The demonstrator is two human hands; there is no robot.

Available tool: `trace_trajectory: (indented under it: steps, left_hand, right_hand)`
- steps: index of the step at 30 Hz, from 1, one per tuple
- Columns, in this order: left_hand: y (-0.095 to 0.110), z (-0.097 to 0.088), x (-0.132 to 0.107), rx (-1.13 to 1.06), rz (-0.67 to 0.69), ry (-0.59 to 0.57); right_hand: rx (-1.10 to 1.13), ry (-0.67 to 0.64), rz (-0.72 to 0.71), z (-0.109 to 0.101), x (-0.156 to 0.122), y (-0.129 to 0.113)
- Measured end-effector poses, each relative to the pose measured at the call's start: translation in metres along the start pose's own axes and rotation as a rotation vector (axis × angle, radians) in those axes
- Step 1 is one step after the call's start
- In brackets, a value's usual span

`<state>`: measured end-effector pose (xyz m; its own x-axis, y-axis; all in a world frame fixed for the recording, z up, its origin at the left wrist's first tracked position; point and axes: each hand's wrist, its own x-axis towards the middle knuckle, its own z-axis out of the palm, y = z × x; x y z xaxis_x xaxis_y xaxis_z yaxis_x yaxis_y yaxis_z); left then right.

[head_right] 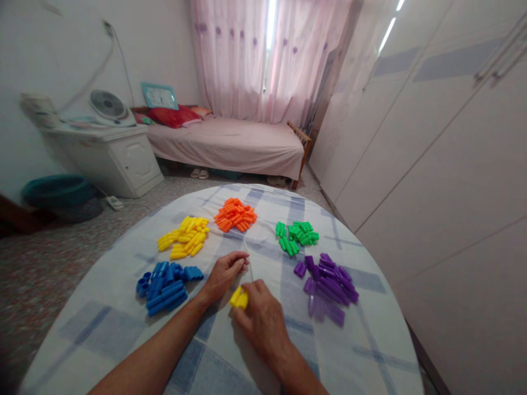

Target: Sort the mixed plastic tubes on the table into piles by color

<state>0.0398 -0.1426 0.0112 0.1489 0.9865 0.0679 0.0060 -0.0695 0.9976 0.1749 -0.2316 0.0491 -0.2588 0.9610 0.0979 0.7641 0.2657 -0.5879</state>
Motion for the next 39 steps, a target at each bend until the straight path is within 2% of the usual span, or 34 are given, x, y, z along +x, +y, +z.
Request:
trace_trajectory:
  steps: [5, 9, 15, 19, 24, 26, 31, 34, 36, 39]
  left_hand:
    - [-0.001, 0.001, 0.001, 0.004, -0.011, 0.096]
    - [0.004, 0.000, 0.000, 0.119, 0.074, 0.135]
    - [0.002, 0.001, -0.003, 0.332, 0.204, -0.086]
    - [0.003, 0.001, -0.006, 0.398, 0.214, -0.085]
    - [0.011, 0.002, -0.012, 0.592, 0.366, -0.248]
    - [0.011, 0.004, -0.015, 0.665, 0.394, -0.273]
    - [0.005, 0.012, -0.020, 0.797, 0.395, -0.163]
    - [0.011, 0.010, -0.020, 0.827, 0.416, -0.131]
    - [0.022, -0.001, -0.015, 0.853, 0.438, -0.068]
    - [0.040, -0.033, -0.003, 0.975, 0.422, 0.092]
  right_hand:
    - [-0.038, 0.191, 0.188, -0.016, 0.033, 0.041]
    - [0.088, 0.275, 0.162, -0.007, 0.052, 0.052]
    - [0.325, 0.288, 0.036, 0.011, 0.051, 0.044]
    - [0.329, 0.316, 0.018, 0.013, 0.037, 0.047]
    - [0.258, 0.331, -0.029, 0.021, 0.018, 0.053]
    - [0.238, 0.349, -0.031, 0.026, 0.016, 0.055]
    - [0.237, 0.457, -0.003, 0.030, 0.020, 0.057]
    - [0.227, 0.496, -0.009, 0.028, 0.022, 0.056]
    - [0.208, 0.480, -0.038, 0.026, 0.022, 0.056]
    - [0.177, 0.462, -0.071, 0.024, 0.023, 0.055]
